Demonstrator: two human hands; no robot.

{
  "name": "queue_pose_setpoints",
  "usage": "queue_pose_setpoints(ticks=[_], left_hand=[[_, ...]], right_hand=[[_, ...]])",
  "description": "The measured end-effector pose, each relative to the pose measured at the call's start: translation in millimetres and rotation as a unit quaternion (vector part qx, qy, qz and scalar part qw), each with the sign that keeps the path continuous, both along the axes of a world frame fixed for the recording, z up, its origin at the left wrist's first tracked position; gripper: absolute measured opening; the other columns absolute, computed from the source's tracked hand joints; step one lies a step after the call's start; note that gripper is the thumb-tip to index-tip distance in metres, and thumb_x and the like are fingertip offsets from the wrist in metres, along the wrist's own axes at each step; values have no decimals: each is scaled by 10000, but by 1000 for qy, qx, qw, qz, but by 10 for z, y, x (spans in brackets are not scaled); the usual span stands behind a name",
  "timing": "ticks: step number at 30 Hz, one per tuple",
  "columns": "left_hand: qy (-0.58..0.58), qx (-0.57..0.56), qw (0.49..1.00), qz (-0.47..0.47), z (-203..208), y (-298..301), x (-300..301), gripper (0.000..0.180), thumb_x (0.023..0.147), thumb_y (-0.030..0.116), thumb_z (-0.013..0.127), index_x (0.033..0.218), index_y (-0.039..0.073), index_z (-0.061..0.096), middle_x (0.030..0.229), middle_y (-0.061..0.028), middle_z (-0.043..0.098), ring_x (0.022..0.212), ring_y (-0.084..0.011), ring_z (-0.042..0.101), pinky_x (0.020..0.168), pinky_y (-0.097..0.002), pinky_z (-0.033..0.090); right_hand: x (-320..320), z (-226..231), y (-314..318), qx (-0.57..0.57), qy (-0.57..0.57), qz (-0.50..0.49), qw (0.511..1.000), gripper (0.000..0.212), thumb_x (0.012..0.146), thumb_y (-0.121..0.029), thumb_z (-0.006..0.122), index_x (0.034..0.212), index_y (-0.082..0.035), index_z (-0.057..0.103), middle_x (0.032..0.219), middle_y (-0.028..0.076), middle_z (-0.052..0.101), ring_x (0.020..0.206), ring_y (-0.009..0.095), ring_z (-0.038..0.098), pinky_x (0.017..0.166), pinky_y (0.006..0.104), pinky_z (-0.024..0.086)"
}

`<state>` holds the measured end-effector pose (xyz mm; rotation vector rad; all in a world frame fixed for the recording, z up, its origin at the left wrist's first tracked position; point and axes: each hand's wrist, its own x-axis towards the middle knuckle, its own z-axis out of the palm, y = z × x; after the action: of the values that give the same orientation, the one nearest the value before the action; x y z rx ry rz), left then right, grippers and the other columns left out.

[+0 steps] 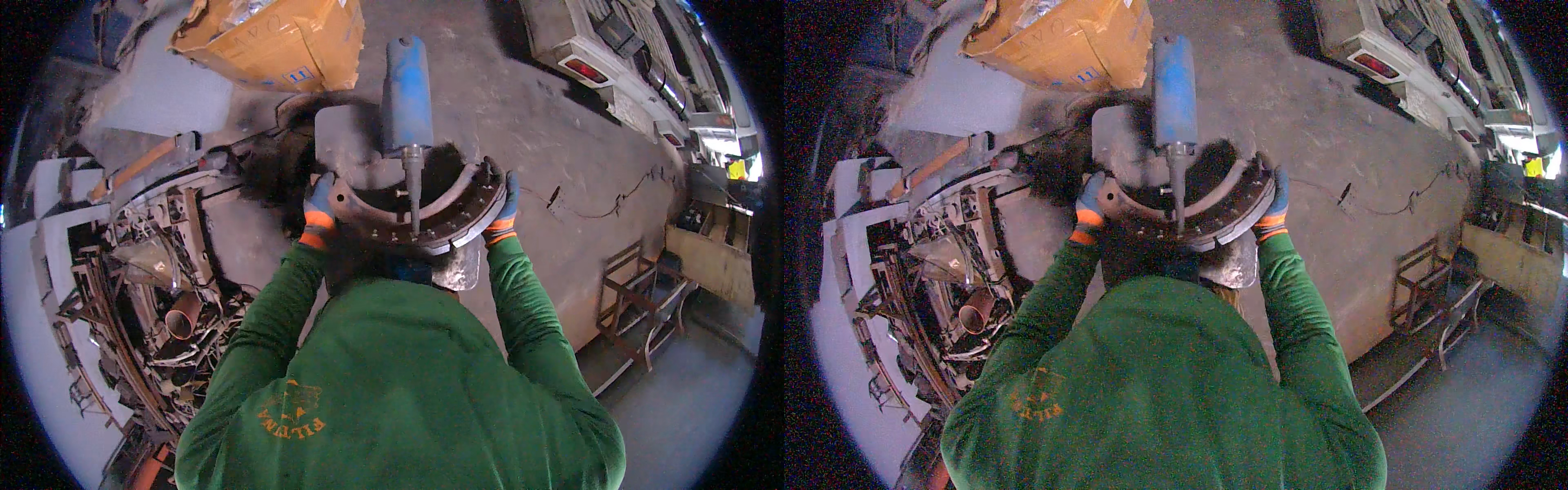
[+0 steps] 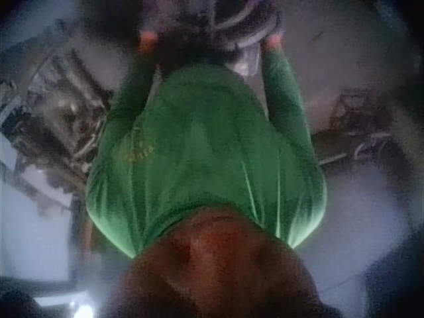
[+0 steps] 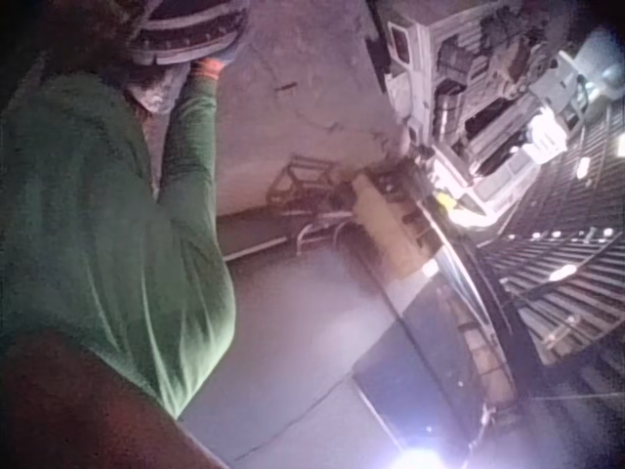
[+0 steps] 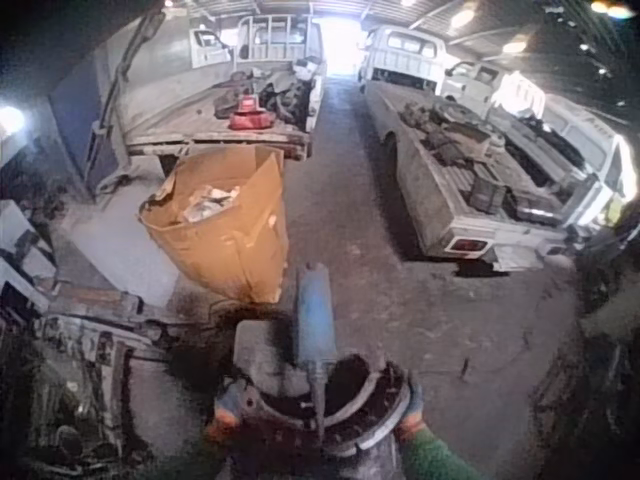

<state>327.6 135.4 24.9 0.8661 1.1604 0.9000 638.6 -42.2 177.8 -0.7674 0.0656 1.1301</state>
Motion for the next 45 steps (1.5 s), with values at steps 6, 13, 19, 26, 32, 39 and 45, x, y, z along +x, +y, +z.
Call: queue_pose_setpoints(ticks=[6,13,19,26,32,39,45], left_hand=[[-126,16,992,-9,-53,157,-70,114,816,179,598,741,101,562,730,0,557,653,-131,531,566,-298,443],[113,208,946,-223,31,459,-119,159,865,190,478,939,90,576,922,-84,581,875,-224,554,785,-325,440],[-232,-275,925,-121,638,574,193,156,840,233,600,941,115,603,840,-31,605,732,-171,587,624,-312,496],[-232,-204,943,-126,922,437,137,268,915,282,451,1055,82,561,987,-58,583,920,-189,552,788,-325,461],[214,221,874,-376,311,430,-278,355,957,267,361,1235,71,464,1226,-85,512,1124,-222,489,961,-352,404],[-11,-246,962,-120,1187,332,291,429,971,312,310,1325,78,376,1319,-74,438,1141,-232,458,952,-378,404],[-1,213,889,-406,-26,628,-423,393,956,242,382,1313,80,387,1283,-62,465,1118,-206,474,949,-330,407]], right_hand=[[10,20,146,37,26,20,999,582,925,-449,357,1333,-36,391,1341,114,432,1218,265,404,1071,404,251],[-190,-15,15,19,-46,-29,998,545,923,-417,359,1333,-59,389,1309,100,452,1197,269,415,1041,423,299],[-282,-258,-254,-32,-121,-94,988,411,924,-310,385,1256,-90,484,1217,99,513,1117,246,479,995,404,371],[-205,-471,-262,-43,-216,-63,973,442,915,-315,409,1267,-53,454,1226,105,502,1132,243,466,981,374,382],[-248,-261,-249,-33,-14,-70,997,434,913,-345,415,1248,-81,498,1166,53,554,1063,225,507,965,373,397],[-226,-97,-186,-37,-49,-85,995,406,901,-278,436,1226,-46,509,1218,70,538,1089,234,509,992,367,375],[-272,-120,-128,-61,-2,-77,995,414,904,-283,424,1230,-40,497,1216,68,536,1081,243,513,970,379,399]])
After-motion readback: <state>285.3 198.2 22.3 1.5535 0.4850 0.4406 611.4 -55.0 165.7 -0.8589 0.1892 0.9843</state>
